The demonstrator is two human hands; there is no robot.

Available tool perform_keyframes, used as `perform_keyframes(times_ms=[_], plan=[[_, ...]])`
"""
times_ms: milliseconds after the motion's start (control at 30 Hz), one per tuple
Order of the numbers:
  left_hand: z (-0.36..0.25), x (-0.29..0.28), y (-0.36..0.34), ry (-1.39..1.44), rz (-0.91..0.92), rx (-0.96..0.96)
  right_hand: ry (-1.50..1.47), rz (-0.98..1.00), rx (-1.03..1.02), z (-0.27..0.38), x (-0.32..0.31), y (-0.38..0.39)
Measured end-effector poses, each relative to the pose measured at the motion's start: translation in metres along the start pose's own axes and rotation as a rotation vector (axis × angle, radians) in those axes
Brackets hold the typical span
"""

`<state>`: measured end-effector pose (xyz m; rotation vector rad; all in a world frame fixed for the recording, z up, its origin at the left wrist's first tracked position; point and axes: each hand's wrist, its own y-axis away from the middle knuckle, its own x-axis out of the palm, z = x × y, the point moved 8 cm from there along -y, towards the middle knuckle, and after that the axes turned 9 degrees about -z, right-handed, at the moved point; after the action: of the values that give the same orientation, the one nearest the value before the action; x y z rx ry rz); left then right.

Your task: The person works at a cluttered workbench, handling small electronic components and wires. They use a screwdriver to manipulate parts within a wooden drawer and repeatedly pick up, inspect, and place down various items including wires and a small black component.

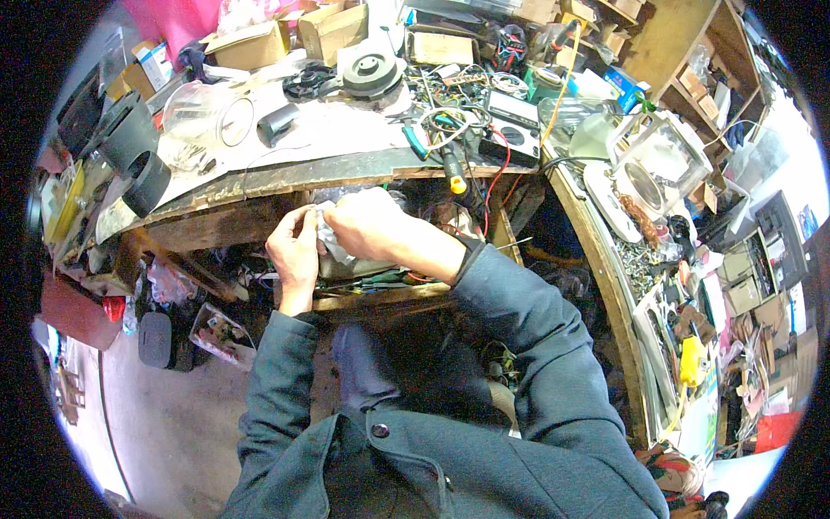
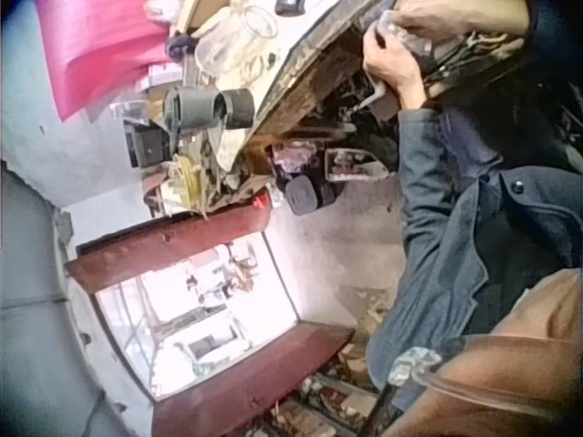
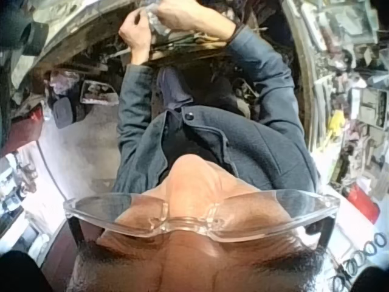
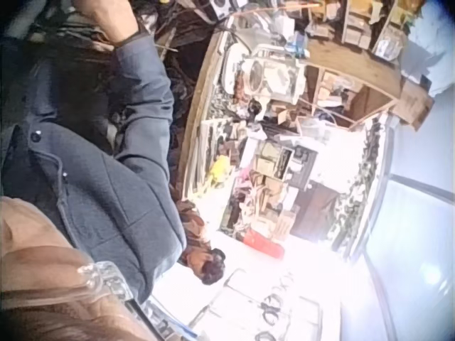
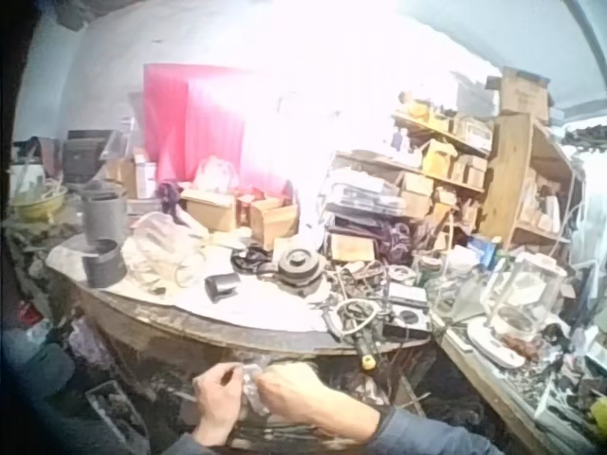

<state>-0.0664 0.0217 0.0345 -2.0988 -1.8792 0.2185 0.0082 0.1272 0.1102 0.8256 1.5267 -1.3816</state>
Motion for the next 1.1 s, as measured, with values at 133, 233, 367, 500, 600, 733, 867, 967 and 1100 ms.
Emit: perform_keyframes(times_ms=[133,233,367,500,600,733,867,967,1100], plan=[[0.003,-0.005,0.000,-0.007,-0.005,0.003,-0.065,-0.111,0.037,-0.020,-0.030,-0.015],[0.000,-0.005,0.002,0.009,0.000,-0.030,0.050,-0.263,0.272,-0.088,-0.059,-0.037],[-0.002,0.000,-0.001,-0.032,0.010,-0.005,0.150,-0.279,0.224,-0.167,-0.050,-0.058],[0.005,-0.004,-0.004,-0.066,-0.022,0.076,0.279,-0.090,0.221,-0.166,-0.030,-0.069],[0.006,-0.006,-0.004,-0.073,-0.035,0.143,0.326,-0.142,0.165,-0.160,-0.028,-0.073],[0.003,-0.005,-0.003,-0.080,-0.027,0.066,0.354,-0.124,0.161,-0.163,-0.027,-0.075],[0.003,-0.001,-0.003,-0.044,-0.020,0.083,0.312,-0.279,0.025,-0.158,-0.038,-0.079],[0.003,-0.008,-0.003,-0.073,-0.040,0.144,0.146,-0.156,0.091,-0.137,-0.038,-0.089],[0.001,-0.002,-0.003,-0.057,-0.036,0.160,0.206,-0.095,0.092,-0.149,-0.030,-0.090]])
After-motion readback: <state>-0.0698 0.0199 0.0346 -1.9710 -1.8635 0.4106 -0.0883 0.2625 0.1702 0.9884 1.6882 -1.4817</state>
